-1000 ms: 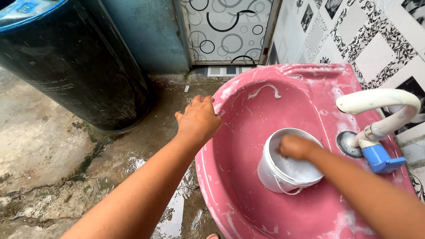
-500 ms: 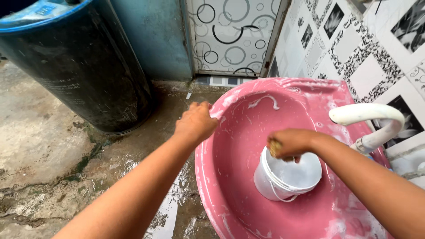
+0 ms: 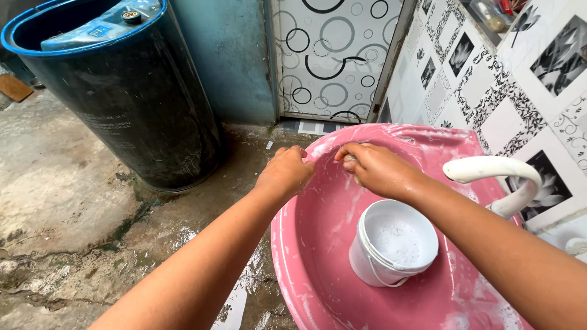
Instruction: The person cleans a pink pedestal sink by scrubbing the basin and the stand with a soapy sponge and then rinsing the entire fixture with water poured from a bucket.
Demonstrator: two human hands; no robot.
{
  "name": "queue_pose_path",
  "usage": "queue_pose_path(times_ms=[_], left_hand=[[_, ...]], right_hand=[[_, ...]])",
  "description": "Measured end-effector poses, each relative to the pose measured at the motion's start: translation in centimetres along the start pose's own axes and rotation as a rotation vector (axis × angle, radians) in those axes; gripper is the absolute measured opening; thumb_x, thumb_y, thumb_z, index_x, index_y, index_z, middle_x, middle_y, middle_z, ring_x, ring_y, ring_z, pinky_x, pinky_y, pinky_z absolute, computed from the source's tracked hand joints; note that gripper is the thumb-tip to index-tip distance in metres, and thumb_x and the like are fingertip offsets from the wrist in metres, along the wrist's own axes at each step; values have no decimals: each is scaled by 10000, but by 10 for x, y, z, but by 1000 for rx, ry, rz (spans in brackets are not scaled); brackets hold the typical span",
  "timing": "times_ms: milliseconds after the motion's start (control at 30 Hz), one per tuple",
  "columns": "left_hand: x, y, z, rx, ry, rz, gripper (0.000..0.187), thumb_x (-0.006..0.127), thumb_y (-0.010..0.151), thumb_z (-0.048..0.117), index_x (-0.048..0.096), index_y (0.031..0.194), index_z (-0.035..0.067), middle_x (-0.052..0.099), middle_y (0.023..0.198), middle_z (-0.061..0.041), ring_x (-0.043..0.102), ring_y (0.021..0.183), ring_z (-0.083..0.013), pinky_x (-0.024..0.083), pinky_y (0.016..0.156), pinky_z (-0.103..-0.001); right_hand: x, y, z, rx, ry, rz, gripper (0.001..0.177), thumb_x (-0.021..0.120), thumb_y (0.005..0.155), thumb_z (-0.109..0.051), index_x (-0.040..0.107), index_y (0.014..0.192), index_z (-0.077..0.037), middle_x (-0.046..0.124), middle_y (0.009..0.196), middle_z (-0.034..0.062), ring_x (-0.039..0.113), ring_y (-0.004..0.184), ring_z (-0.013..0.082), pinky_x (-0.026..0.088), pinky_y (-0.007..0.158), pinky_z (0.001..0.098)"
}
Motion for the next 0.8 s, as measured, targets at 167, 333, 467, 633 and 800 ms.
queue_pose_path(times_ms=[167,333,467,633,800], left_hand=[[11,3,-1,-28,-57,-7,536,467,986,476,576,1405,160,487,1504,-126,508,1376,-326,424,1134,-448],[14,-2,1,-67,-71,-8,545,447,983,497,600,1387,165,502,1496,-132,525,1364,-335,426,1132,-460],[13,-6,1,-81,-87,6,569,434,969,519,603,1383,167,529,1470,-142,538,1350,-331,432,1118,-461],[26,-2,-2,-149,-386,-84,686,364,970,609,678,1251,69,694,1306,-194,664,1211,-354,482,1054,-497],[61,-12,20,-249,-1058,-394,797,322,922,743,570,1338,109,587,1281,-161,622,1097,-360,508,960,-578]], right_hand=[[-1,6,9,-21,26,63,334,477,987,-294,727,1038,-80,773,966,83,721,870,262,541,823,422],[-8,6,7,120,-60,58,514,457,1002,-457,708,850,-34,718,795,159,677,777,354,495,767,490],[-10,11,6,134,-114,108,612,460,1024,-478,634,755,44,628,682,228,610,654,390,455,697,533],[-12,15,7,85,29,188,613,439,1028,-489,584,750,39,557,596,205,537,545,342,459,627,514],[-2,17,6,154,374,114,649,428,1049,-583,650,979,23,652,809,195,580,697,288,506,709,514]])
Point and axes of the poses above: each hand's wrist, its own y-axis towards the middle knuckle, its own x-axis out of the palm, z = x × y, the point moved 6 cm from there along y, towards the middle knuckle
